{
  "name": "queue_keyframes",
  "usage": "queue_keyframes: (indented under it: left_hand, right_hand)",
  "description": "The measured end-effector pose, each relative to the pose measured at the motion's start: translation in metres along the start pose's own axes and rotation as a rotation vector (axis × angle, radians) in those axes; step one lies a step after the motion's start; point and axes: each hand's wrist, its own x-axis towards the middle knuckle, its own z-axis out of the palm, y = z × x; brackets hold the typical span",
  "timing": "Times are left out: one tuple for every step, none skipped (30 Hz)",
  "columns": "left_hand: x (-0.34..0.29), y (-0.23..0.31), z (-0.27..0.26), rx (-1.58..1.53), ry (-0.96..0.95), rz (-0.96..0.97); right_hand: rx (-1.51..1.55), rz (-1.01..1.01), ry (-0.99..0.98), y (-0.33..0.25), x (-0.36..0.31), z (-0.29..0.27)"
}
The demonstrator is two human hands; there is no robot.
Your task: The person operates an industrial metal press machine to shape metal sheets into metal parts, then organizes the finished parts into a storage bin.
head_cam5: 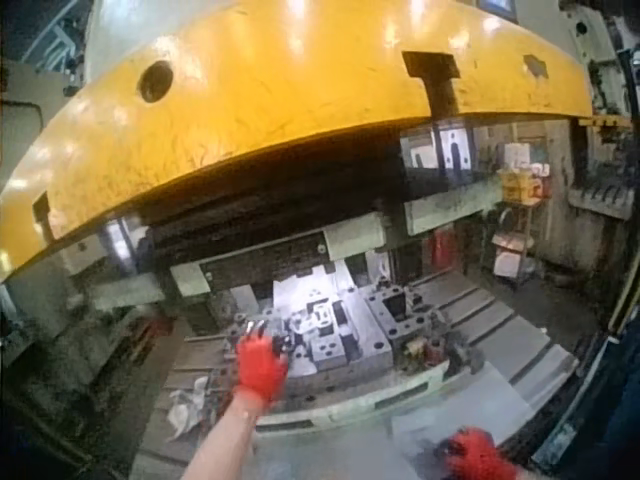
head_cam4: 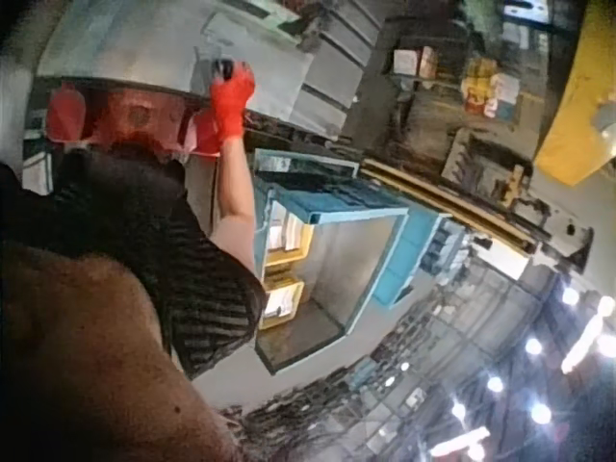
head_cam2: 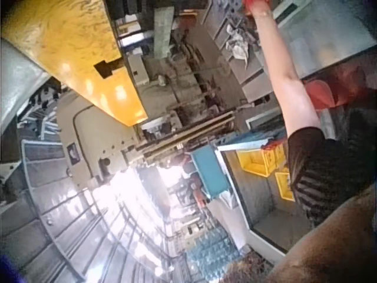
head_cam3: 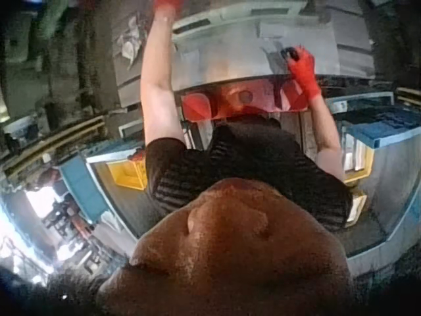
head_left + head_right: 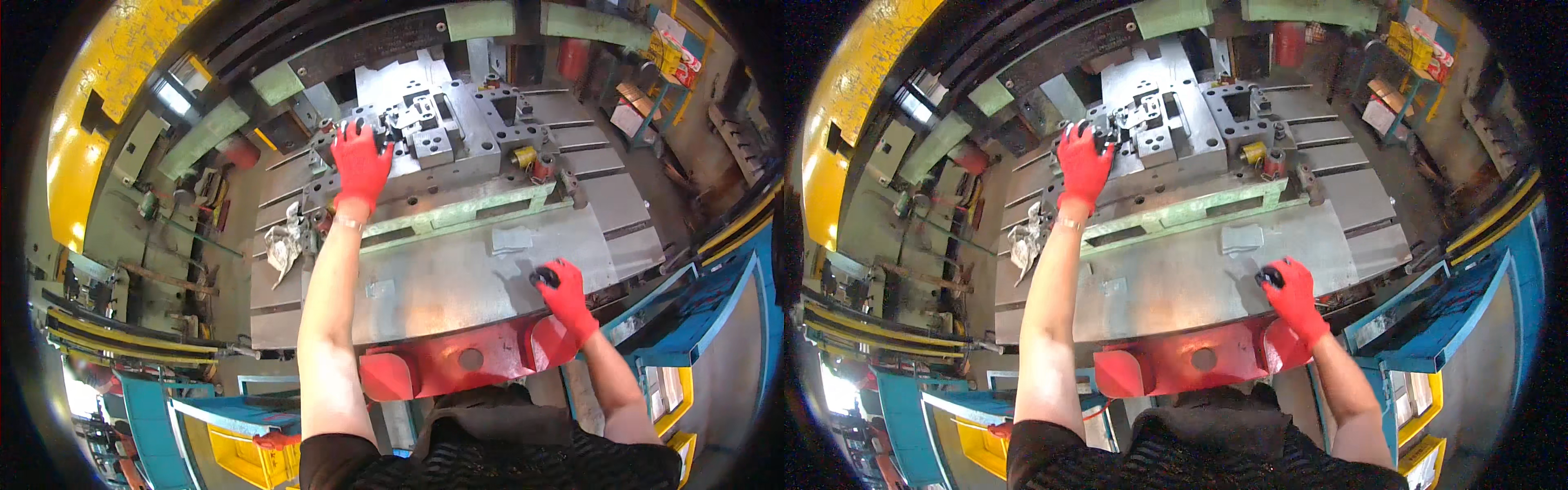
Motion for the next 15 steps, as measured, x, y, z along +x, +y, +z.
queue_keyframes:
  left_hand:
    - [0.018, 0.008, 0.009, 0.128, -0.048, -0.012]
    - [0.029, 0.006, 0.021, 0.17, -0.098, -0.025]
    - [0.035, 0.004, 0.034, 0.213, -0.151, -0.041]
    - [0.04, 0.004, 0.049, 0.262, -0.228, -0.051]
    - [0.044, 0.006, 0.057, 0.291, -0.229, -0.07]
    - [0.049, 0.004, 0.063, 0.286, -0.232, -0.118]
    - [0.051, 0.004, 0.067, 0.282, -0.244, -0.167]
    - [0.052, 0.005, 0.065, 0.281, -0.147, -0.168]
    - [0.052, 0.002, 0.061, 0.323, -0.106, -0.164]
    - [0.05, 0.006, 0.054, 0.311, 0.003, -0.131]
    - [0.048, 0.001, 0.044, 0.276, 0.063, -0.13]
    - [0.04, 0.003, 0.026, 0.206, 0.074, -0.095]
    - [0.026, 0.002, 0.012, 0.05, 0.093, -0.08]
    - [0.002, -0.009, -0.01, -0.077, 0.117, -0.082]
    - [-0.024, -0.012, -0.027, -0.208, 0.143, -0.069]
  right_hand:
    - [-0.02, -0.004, 0.048, -0.001, -0.014, -0.004]
    - [-0.026, -0.007, 0.059, -0.005, -0.025, -0.009]
    - [0.027, 0.072, 0.033, -0.01, -0.037, -0.015]
    - [0.074, 0.16, 0.012, -0.011, -0.044, -0.019]
    - [0.065, 0.17, 0.022, -0.003, -0.048, -0.019]
    - [0.113, 0.249, -0.022, 0.009, -0.054, -0.015]
    - [0.163, 0.335, -0.072, 0.017, -0.06, -0.014]
    - [0.434, 0.501, -0.043, 0.004, -0.059, -0.024]
    - [0.682, 0.478, -0.111, 0.026, -0.057, -0.018]
    - [0.778, 0.526, -0.144, 0.035, -0.056, -0.023]
    - [0.973, 0.559, -0.102, 0.027, -0.051, -0.023]
    - [1.105, 0.574, -0.071, 0.021, -0.045, -0.027]
    - [1.034, 0.552, -0.079, 0.021, -0.037, -0.028]
    - [0.917, 0.435, -0.191, 0.008, -0.026, -0.037]
    - [1.11, 0.529, -0.189, -0.001, -0.022, -0.036]
